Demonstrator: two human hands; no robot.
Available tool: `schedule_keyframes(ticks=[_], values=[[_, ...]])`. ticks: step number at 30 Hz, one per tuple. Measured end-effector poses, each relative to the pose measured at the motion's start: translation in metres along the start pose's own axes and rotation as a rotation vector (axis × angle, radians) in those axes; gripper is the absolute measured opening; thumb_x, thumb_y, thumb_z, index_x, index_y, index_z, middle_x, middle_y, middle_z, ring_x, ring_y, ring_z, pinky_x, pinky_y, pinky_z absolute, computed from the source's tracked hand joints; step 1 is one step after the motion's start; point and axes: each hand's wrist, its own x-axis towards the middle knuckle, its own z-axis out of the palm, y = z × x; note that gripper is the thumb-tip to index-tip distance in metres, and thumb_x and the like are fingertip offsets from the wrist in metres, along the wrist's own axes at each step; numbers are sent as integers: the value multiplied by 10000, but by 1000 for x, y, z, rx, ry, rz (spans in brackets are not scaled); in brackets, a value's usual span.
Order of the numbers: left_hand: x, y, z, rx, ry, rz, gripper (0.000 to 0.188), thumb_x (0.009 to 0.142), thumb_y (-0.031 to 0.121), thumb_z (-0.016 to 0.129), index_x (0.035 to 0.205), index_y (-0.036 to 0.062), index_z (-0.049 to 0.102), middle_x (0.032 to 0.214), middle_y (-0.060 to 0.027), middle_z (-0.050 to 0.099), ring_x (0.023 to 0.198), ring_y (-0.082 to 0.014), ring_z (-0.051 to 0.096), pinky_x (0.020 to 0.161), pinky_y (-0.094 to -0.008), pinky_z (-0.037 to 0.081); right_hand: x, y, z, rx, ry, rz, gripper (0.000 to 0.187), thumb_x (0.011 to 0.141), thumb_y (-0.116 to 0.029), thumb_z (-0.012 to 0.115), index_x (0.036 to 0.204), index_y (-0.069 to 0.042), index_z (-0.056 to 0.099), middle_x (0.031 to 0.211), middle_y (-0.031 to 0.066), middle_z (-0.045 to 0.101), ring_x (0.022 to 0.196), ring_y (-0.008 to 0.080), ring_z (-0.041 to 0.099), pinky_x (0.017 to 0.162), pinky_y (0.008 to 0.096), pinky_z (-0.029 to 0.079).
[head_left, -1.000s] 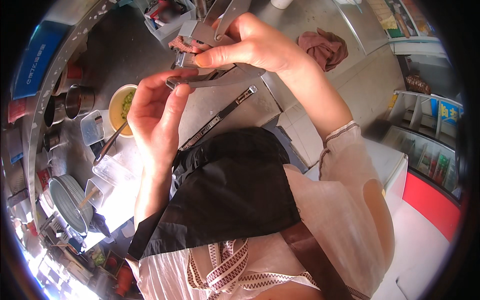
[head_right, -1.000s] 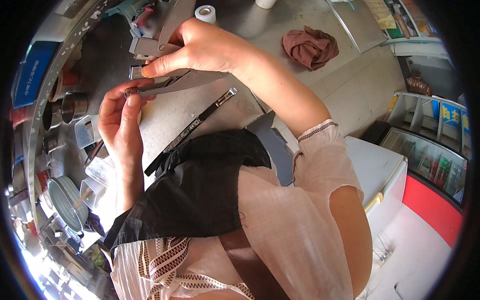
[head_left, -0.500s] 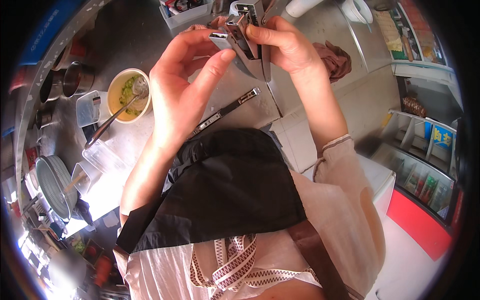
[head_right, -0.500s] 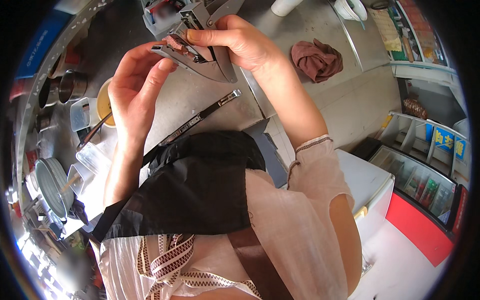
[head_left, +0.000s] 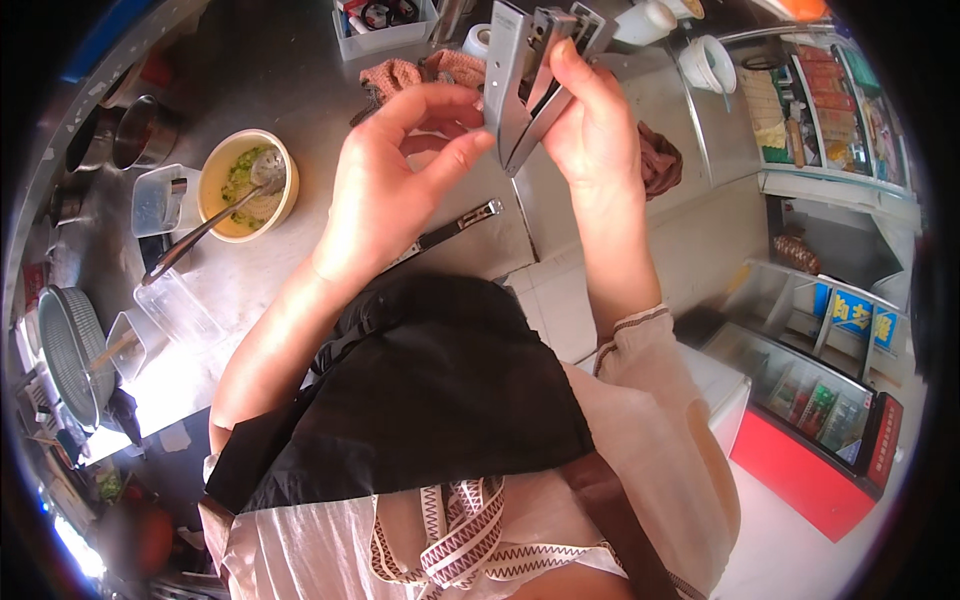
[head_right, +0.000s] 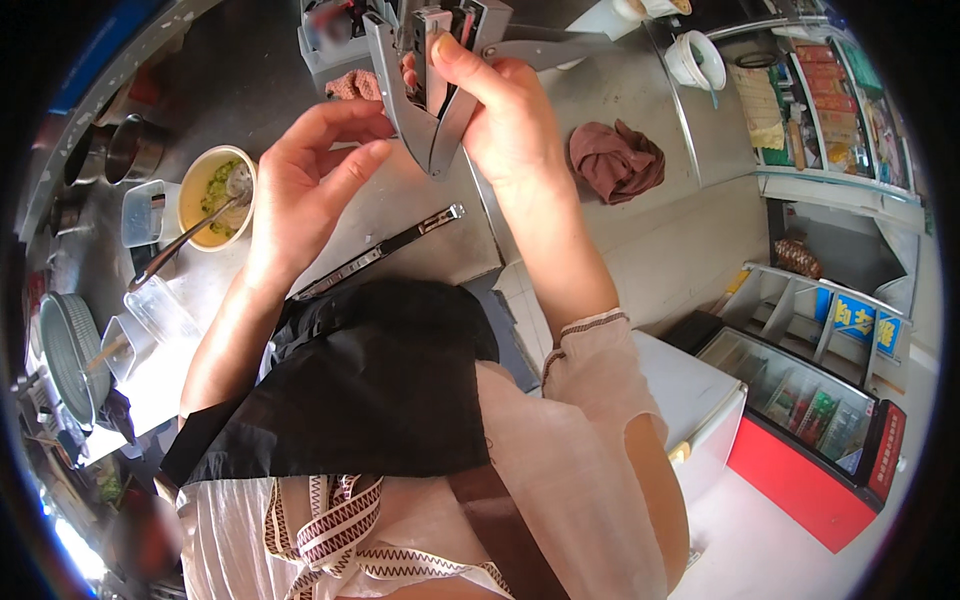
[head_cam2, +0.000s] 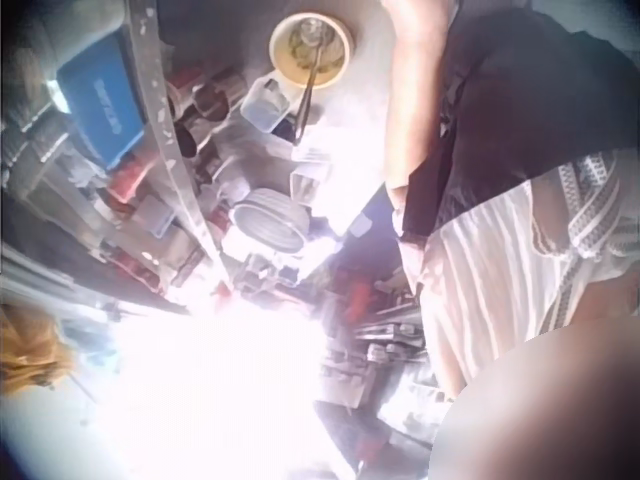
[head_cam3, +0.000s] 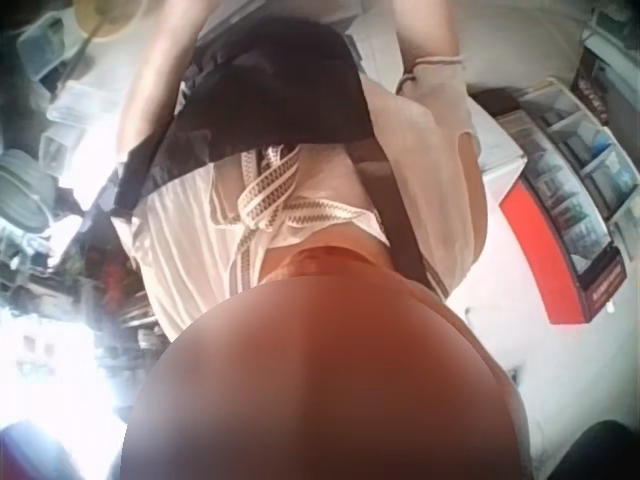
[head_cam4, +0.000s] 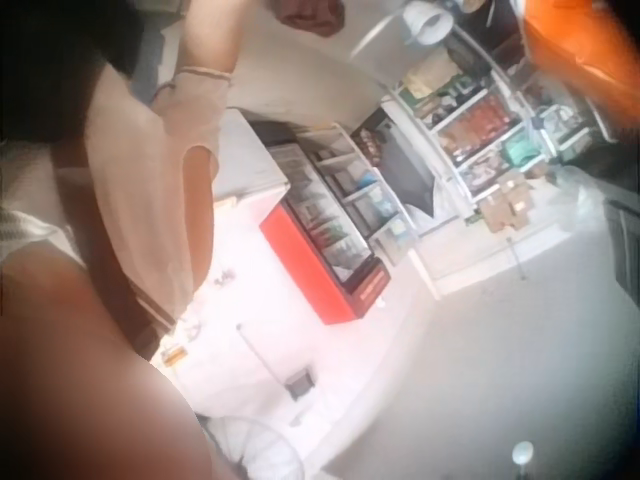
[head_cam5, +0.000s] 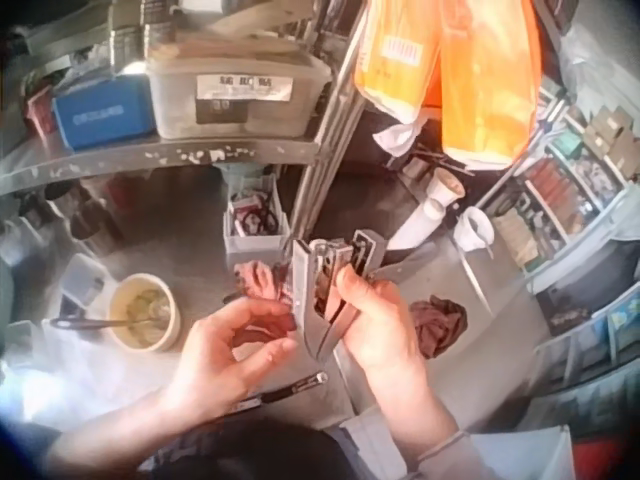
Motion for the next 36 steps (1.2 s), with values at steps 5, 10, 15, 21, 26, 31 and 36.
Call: schedule_keyframes(ticks=[5, 10, 15, 21, 26, 31, 36], values=[[2, -9, 5, 74, -7, 28, 284, 810, 46, 634, 1073, -19, 548, 961, -54, 607, 886, -116, 583, 827, -273, 476, -10, -4, 13, -58, 7, -183, 207, 816, -94, 637, 967, 43, 602, 895, 102, 640, 835, 152, 603, 774, 269, 465], [4, -19, 9, 55, 51, 77, 319, 755, 103, 689, 1038, 8, 575, 879, -86, 645, 816, -156, 617, 751, -284, 498, -18, -4, 21, -258, -20, -276, 303, 839, -113, 600, 1080, 51, 519, 931, 73, 553, 889, 167, 514, 862, 346, 397], [6, -16, 11, 93, 44, 87, 333, 760, 135, 687, 1053, 29, 571, 880, -91, 654, 817, -187, 630, 754, -297, 499, -25, -1, 21, -298, 86, -375, 204, 839, -91, 593, 985, 48, 558, 904, 62, 553, 860, 154, 509, 843, 318, 398], [7, -14, 12, 118, 38, 83, 336, 761, 163, 688, 1053, 47, 571, 893, -99, 656, 799, -211, 635, 735, -311, 501, -27, -1, 33, -227, 191, -397, 169, 866, -111, 575, 891, 56, 571, 933, 70, 574, 898, 146, 511, 816, 304, 398], [10, -22, 12, 143, 51, 141, 349, 760, 192, 697, 1037, 23, 568, 877, -115, 654, 794, -228, 637, 717, -321, 506, -29, -4, 35, -188, 236, -175, 199, 893, -151, 543, 963, 35, 559, 947, 64, 564, 893, 143, 514, 809, 303, 399], [8, -32, 4, 59, 11, 5, 297, 757, 155, 704, 957, -22, 575, 830, -122, 651, 751, -164, 636, 686, -283, 505, -10, 28, 15, -7, 54, -52, 245, 898, -204, 533, 1034, -1, 556, 1021, 71, 595, 948, 158, 544, 836, 318, 417], [-3, -68, -15, 136, 87, -66, 210, 754, 130, 697, 837, -16, 572, 752, -89, 645, 688, -119, 602, 646, -265, 486, -2, 70, 4, 61, 3, 146, 287, 862, -245, 596, 985, 15, 602, 961, 71, 625, 902, 143, 577, 827, 291, 428]])
